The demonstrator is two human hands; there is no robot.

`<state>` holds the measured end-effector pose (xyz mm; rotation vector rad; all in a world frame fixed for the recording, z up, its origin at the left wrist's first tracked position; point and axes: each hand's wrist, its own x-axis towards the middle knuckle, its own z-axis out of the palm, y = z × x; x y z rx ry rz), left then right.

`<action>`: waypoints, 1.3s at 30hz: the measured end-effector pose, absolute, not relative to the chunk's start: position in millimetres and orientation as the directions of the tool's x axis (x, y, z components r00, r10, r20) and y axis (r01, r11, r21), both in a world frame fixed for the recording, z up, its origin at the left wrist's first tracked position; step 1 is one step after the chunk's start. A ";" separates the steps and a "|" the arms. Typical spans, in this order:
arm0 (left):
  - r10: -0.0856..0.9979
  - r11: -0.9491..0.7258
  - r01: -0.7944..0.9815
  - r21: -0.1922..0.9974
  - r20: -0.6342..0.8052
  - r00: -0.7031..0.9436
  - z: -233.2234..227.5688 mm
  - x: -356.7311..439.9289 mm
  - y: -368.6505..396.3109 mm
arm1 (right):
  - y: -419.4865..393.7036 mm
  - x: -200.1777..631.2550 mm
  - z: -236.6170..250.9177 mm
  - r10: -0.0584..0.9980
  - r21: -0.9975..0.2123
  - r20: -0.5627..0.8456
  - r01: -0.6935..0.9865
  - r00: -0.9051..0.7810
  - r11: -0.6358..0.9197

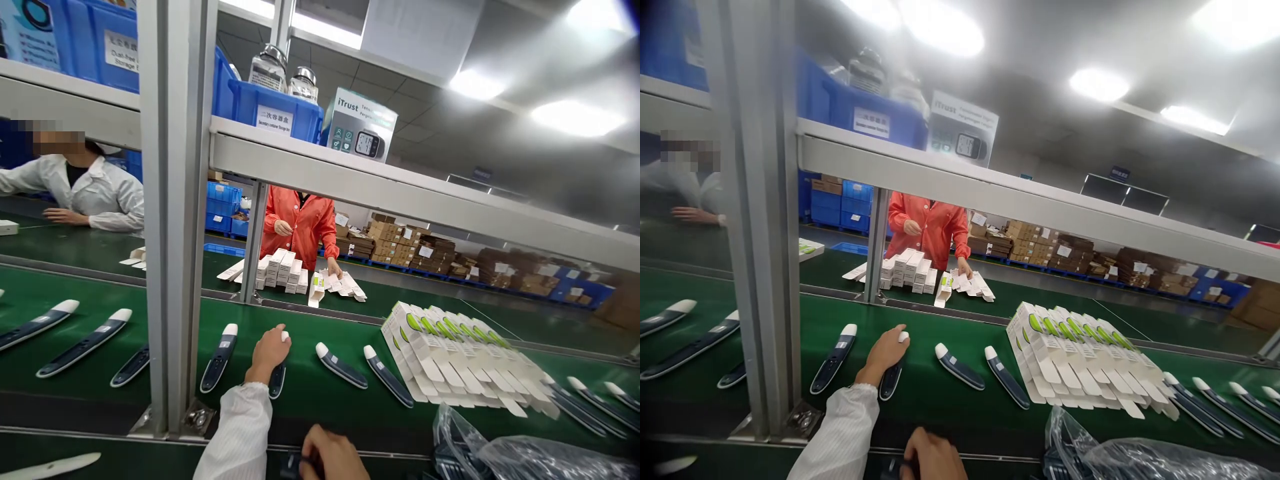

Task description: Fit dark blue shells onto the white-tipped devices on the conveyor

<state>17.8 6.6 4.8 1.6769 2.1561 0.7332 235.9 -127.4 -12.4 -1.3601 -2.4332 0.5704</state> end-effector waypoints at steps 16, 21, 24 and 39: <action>0.976 0.075 0.790 0.608 0.117 -0.183 -1.2 38.9 13.7 | -79.7 205.2 -3.2 0.820 -0.342 0.152 0.749 -0.552 0.568; 0.979 0.070 0.789 0.611 0.111 -0.173 -1.0 50.7 14.4 | -83.0 214.2 7.4 0.817 -0.187 0.080 0.797 -0.571 0.575; 0.981 0.059 0.794 0.605 0.112 -0.158 -0.2 61.3 14.2 | -80.7 214.9 11.7 0.844 -0.171 0.038 0.829 -0.535 0.533; 0.787 0.202 0.808 0.554 0.399 -0.471 24.1 20.3 7.4 | -151.1 343.8 76.3 0.643 -0.478 -0.275 0.682 -0.715 0.554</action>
